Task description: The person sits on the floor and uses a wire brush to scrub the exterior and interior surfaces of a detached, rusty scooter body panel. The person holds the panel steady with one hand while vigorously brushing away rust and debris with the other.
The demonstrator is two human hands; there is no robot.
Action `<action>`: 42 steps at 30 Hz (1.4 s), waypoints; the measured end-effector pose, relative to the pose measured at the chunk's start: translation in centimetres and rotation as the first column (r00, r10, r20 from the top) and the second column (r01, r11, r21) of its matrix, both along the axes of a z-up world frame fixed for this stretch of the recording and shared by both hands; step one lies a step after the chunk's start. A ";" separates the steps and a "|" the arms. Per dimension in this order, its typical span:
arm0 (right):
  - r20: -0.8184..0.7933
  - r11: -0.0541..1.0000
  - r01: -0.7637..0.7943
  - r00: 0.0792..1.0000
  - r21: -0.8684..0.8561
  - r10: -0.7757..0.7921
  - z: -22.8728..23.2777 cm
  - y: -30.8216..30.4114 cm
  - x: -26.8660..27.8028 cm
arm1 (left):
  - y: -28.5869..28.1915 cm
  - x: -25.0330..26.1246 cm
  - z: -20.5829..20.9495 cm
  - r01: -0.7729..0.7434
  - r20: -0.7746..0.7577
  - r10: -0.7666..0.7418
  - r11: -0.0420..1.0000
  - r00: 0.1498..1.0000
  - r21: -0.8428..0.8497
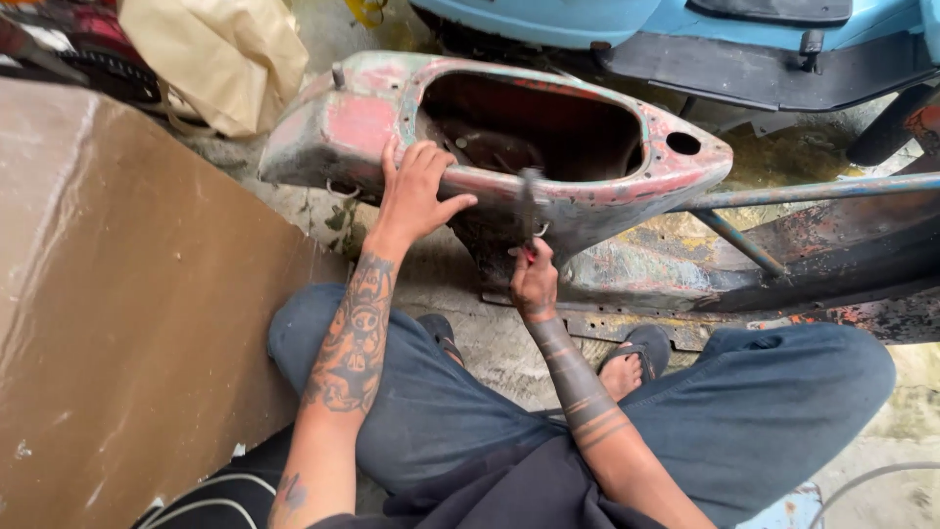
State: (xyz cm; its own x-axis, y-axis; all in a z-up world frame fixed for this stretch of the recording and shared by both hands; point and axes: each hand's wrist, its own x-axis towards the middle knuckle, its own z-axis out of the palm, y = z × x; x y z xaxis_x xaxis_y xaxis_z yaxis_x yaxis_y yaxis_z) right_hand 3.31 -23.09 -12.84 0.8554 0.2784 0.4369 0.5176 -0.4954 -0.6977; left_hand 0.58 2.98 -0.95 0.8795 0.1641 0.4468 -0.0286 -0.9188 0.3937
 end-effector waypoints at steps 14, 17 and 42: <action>-0.032 0.997 0.060 0.998 -0.052 -0.061 1.8 -5.5 2.5 | -0.6 -0.4 0.6 0.029 0.020 -0.029 1.000 0.999 -0.011; -0.139 0.997 0.023 0.990 -0.080 -0.033 4.0 -8.7 2.0 | -0.8 -0.8 0.5 0.013 0.019 -0.013 1.000 1.000 -0.022; -0.235 0.712 -0.343 0.939 -0.613 0.250 18.4 -19.7 4.8 | -1.2 -1.2 3.0 -0.002 -0.126 0.003 1.000 0.992 0.009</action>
State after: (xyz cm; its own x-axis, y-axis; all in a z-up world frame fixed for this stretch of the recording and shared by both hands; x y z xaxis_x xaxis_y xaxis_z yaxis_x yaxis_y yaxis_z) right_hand 8.08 -42.83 5.54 0.7144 0.6985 -0.0420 0.6460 -0.6814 -0.3442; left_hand -0.62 1.74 2.00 0.9283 0.1631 0.3341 0.0231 -0.9222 0.3861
